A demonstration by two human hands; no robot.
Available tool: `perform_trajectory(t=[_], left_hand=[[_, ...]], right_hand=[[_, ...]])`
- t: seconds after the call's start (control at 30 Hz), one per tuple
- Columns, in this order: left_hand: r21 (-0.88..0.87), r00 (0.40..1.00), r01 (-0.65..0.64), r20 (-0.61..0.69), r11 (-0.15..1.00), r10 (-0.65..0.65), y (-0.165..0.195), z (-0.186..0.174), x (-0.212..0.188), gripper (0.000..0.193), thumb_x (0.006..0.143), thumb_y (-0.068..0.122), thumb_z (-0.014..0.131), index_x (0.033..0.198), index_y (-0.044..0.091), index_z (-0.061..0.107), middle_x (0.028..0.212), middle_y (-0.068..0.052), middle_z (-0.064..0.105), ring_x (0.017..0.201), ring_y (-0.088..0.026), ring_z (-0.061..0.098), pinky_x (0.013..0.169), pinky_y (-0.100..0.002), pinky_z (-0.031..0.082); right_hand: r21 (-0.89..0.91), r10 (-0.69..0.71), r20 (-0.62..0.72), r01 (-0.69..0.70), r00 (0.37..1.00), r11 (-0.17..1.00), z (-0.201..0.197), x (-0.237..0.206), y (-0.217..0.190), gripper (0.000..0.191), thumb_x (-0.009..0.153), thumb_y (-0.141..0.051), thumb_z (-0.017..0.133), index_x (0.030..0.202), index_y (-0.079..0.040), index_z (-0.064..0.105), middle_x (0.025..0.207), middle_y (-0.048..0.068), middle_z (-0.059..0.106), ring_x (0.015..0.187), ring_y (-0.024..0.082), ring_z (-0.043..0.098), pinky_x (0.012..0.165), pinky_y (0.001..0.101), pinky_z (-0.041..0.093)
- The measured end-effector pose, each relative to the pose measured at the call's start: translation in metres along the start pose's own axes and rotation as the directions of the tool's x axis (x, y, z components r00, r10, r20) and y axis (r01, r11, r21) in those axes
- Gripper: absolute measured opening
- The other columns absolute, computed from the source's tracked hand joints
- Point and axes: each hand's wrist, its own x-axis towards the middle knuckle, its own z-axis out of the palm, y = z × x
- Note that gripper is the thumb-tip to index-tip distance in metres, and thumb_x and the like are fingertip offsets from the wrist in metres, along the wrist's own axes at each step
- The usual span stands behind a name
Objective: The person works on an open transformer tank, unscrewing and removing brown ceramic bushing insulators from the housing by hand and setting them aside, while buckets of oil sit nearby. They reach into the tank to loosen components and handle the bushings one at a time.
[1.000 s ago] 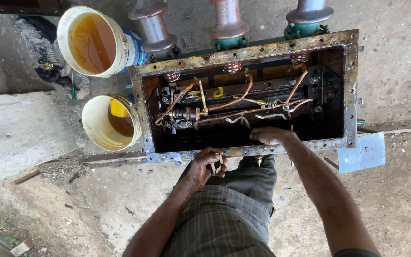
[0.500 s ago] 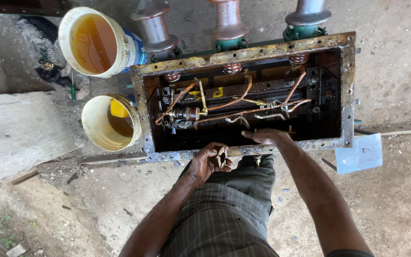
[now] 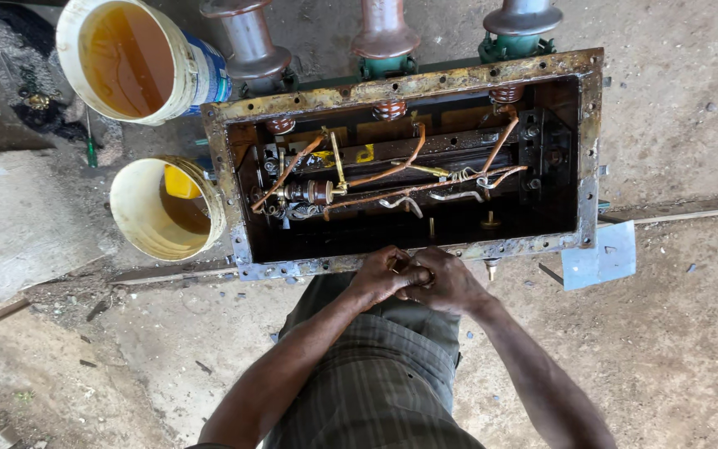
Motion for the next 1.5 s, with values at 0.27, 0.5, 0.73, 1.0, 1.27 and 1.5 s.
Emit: perform_trajectory(t=[0.27, 0.5, 0.73, 1.0, 1.27, 1.5], left_hand=[[-0.624, 0.986, -0.020, 0.117, 0.782, 0.118, -0.013, -0.042, 0.002, 0.057, 0.092, 0.013, 0.059, 0.145, -0.003, 0.045, 0.134, -0.025, 0.060, 0.122, -0.036, 0.065, 0.096, -0.056, 0.061], [-0.617, 0.983, -0.105, 0.054, 0.780, 0.175, -0.018, -0.048, -0.018, 0.071, 0.103, 0.028, 0.057, 0.161, 0.004, 0.023, 0.152, -0.025, 0.047, 0.134, -0.038, 0.058, 0.107, -0.053, 0.056], [-0.468, 0.988, -0.149, -0.106, 0.871, 0.112, -0.031, -0.039, -0.017, 0.044, 0.106, 0.022, 0.051, 0.145, 0.003, 0.041, 0.133, -0.024, 0.062, 0.112, -0.035, 0.071, 0.089, -0.046, 0.065], [-0.347, 0.992, -0.109, -0.103, 0.931, 0.078, -0.029, -0.045, -0.020, 0.034, 0.108, 0.022, 0.050, 0.134, 0.001, 0.051, 0.125, -0.018, 0.067, 0.106, -0.029, 0.073, 0.087, -0.043, 0.067], [-0.324, 0.983, -0.119, -0.172, 0.939, 0.065, -0.039, -0.042, -0.024, 0.035, 0.103, 0.021, 0.056, 0.132, 0.001, 0.058, 0.120, -0.016, 0.069, 0.100, -0.026, 0.075, 0.082, -0.041, 0.068], [-0.311, 0.979, -0.122, -0.192, 0.942, 0.063, -0.043, -0.049, -0.026, 0.036, 0.104, 0.023, 0.055, 0.134, 0.004, 0.056, 0.123, -0.017, 0.066, 0.097, -0.025, 0.075, 0.076, -0.040, 0.070]], right_hand=[[-0.254, 0.530, -0.160, -0.554, 0.833, 0.793, -0.038, 0.058, 0.055, 0.035, 0.099, -0.044, 0.064, 0.107, -0.010, 0.070, 0.094, 0.009, 0.075, 0.064, 0.019, 0.070, 0.054, 0.0363, 0.058], [-0.532, 0.580, -0.075, -0.525, 0.811, 0.664, -0.032, 0.101, 0.054, 0.035, 0.099, -0.040, 0.065, 0.120, -0.012, 0.064, 0.091, 0.011, 0.072, 0.074, 0.019, 0.064, 0.065, 0.0341, 0.054], [-0.461, 0.595, -0.013, -0.533, 0.803, 0.709, -0.036, 0.095, 0.050, 0.034, 0.102, -0.025, 0.058, 0.131, -0.008, 0.056, 0.089, 0.013, 0.069, 0.063, 0.019, 0.065, 0.048, 0.0304, 0.057], [-0.349, 0.694, -0.039, -0.660, 0.719, 0.665, -0.034, 0.098, 0.048, 0.043, 0.103, -0.030, 0.061, 0.143, -0.016, 0.056, 0.098, 0.013, 0.071, 0.067, 0.016, 0.064, 0.054, 0.0292, 0.056], [-0.410, 0.691, 0.142, -0.593, 0.709, 0.693, -0.037, 0.096, 0.066, 0.035, 0.101, -0.034, 0.063, 0.136, -0.035, 0.067, 0.112, 0.001, 0.074, 0.067, 0.015, 0.061, 0.058, 0.0302, 0.055], [-0.394, 0.668, 0.151, -0.575, 0.729, 0.717, -0.040, 0.095, 0.058, 0.031, 0.104, -0.029, 0.059, 0.131, -0.035, 0.071, 0.117, -0.001, 0.075, 0.069, 0.012, 0.059, 0.059, 0.0257, 0.054]])
